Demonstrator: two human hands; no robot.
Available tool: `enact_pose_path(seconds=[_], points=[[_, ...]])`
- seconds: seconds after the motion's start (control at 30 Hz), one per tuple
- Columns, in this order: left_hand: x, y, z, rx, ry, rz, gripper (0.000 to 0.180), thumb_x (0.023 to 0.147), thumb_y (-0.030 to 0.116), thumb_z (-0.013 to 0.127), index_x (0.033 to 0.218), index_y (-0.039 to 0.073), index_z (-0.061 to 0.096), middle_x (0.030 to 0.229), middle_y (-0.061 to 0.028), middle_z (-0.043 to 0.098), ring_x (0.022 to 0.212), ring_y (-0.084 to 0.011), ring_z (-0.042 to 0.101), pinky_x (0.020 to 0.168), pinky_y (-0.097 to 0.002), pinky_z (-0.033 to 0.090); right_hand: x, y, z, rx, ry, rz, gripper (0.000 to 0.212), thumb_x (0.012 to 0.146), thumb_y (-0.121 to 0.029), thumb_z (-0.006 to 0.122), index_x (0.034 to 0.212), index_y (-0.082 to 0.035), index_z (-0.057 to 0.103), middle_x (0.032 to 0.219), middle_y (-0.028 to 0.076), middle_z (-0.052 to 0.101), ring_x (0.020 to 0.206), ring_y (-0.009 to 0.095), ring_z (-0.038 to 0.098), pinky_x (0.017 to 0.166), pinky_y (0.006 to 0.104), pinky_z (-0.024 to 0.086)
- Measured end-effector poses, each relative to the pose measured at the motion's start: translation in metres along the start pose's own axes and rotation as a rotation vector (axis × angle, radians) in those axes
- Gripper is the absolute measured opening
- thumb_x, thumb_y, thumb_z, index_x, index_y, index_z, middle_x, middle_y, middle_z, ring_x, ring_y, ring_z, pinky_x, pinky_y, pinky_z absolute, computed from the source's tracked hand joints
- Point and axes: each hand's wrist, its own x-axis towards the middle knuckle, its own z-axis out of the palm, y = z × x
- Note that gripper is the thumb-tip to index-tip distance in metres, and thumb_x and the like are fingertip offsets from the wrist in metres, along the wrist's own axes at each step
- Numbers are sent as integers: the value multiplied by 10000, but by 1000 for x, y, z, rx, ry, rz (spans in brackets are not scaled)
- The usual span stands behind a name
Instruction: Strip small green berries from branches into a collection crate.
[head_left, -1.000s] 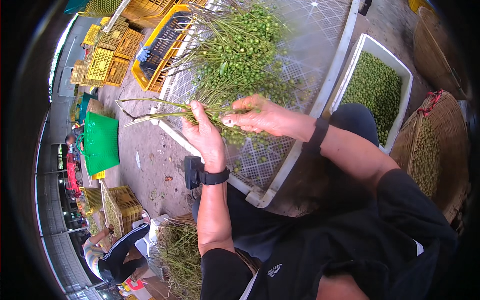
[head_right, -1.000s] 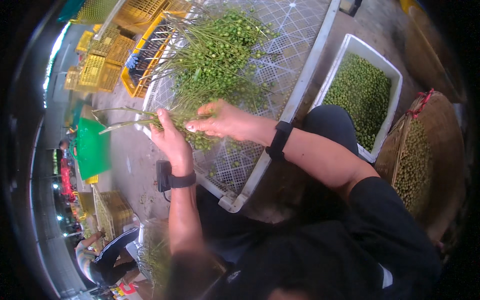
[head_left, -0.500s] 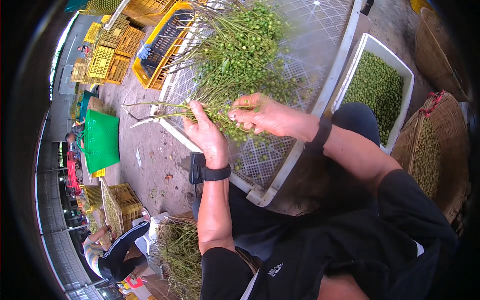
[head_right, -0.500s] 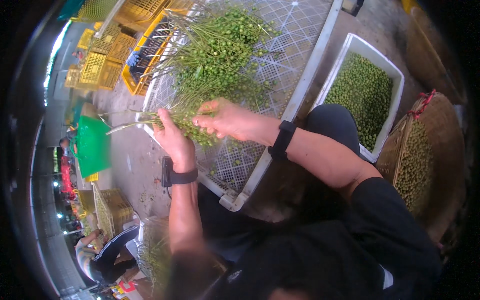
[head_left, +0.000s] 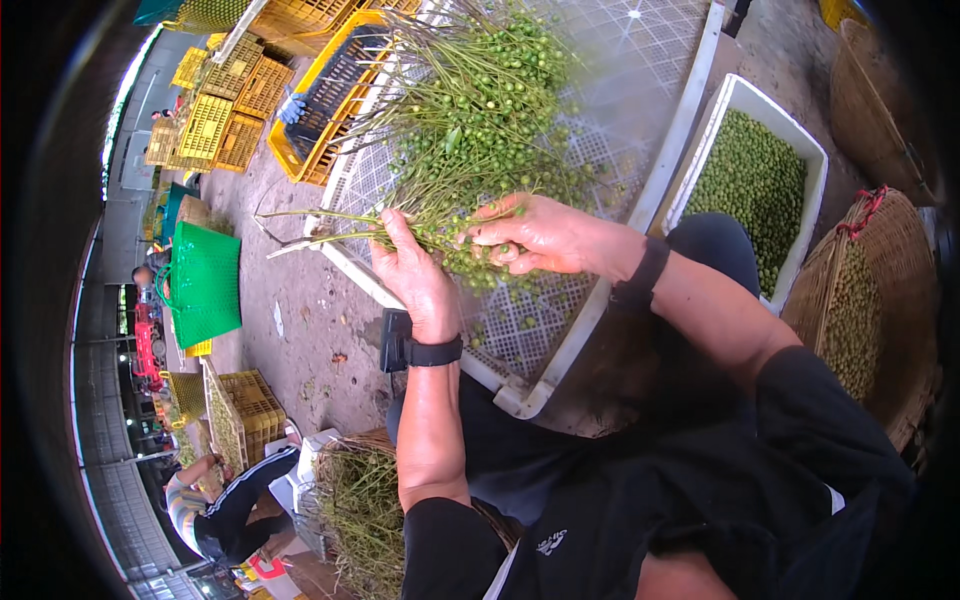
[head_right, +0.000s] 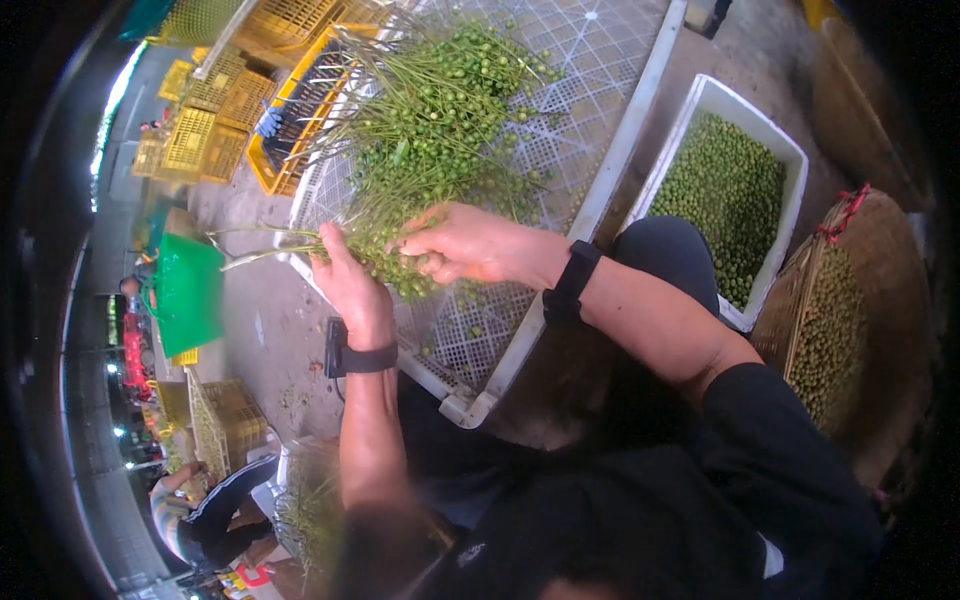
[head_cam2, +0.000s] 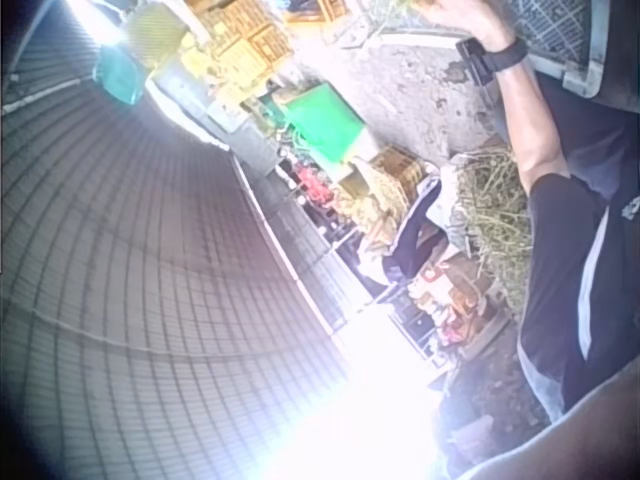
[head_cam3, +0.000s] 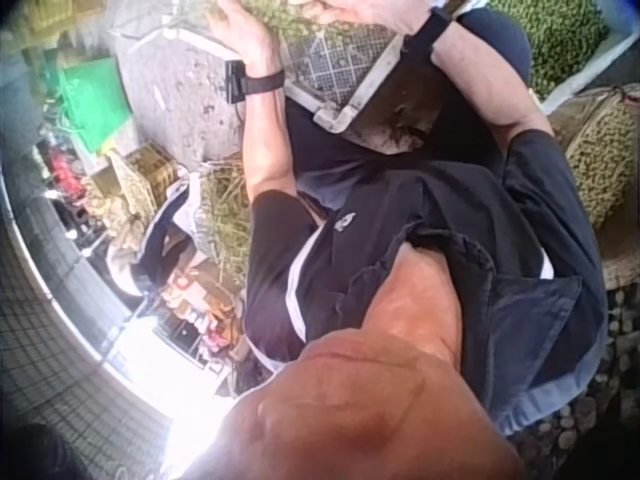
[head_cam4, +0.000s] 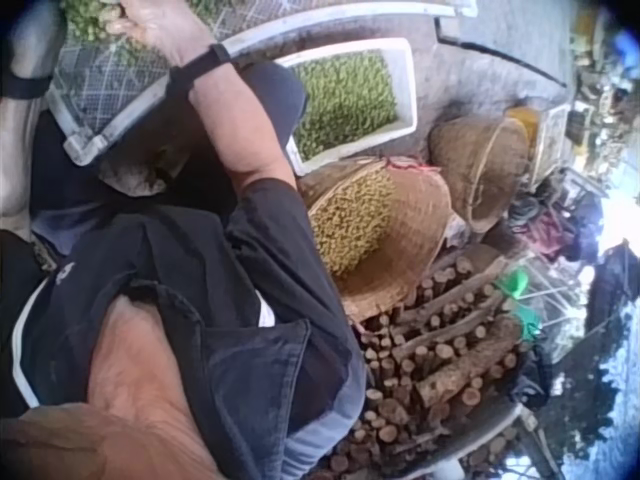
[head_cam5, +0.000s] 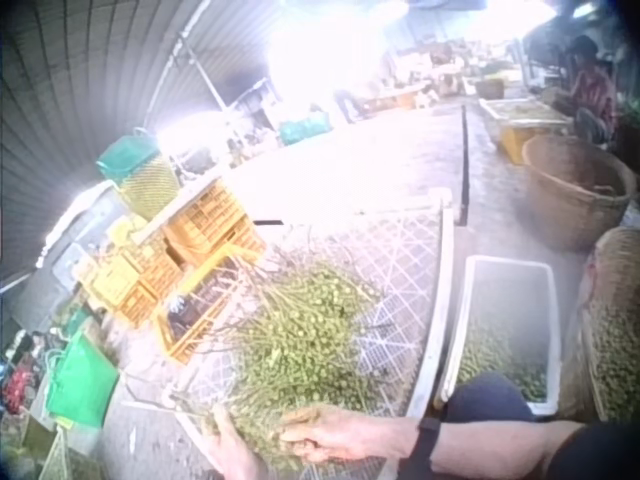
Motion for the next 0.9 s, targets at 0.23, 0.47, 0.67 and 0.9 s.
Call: enact_pose_path(seconds=[0.23, 0.47, 0.67, 0.9], points=[[7, -7, -9, 80, 50, 106, 214, 946, 262, 507, 896, 53, 506, 795, -8, 528, 664, -79, 482, 579, -249, 419, -1, 3, 9, -244, 51, -94, 186, 878, -128, 602, 990, -9, 513, 733, 1, 517, 525, 38, 374, 419, 191, 230], [5, 1, -5, 12, 84, 60, 210, 947, 254, 503, 926, 46, 505, 795, -13, 548, 659, -77, 502, 561, -236, 425, 2, 5, 10, -208, 71, -98, 192, 897, -143, 583, 1000, 9, 527, 715, 8, 490, 490, 39, 304, 409, 208, 217], [10, -2, -10, 80, 84, 72, 239, 943, 278, 491, 961, 40, 476, 759, -12, 511, 549, -77, 466, 424, -223, 357, 5, 5, 2, -157, -29, -113, 223, 894, -138, 588, 1042, 21, 537, 717, 27, 503, 471, 35, 304, 400, 208, 221], [17, -16, -23, 152, 79, 143, 252, 941, 277, 496, 992, 30, 481, 745, -5, 500, 561, -75, 459, 430, -236, 356, -2, -3, 19, -478, 164, -21, 230, 897, -175, 586, 1018, 16, 543, 682, 19, 511, 444, 22, 318, 376, 197, 207]])
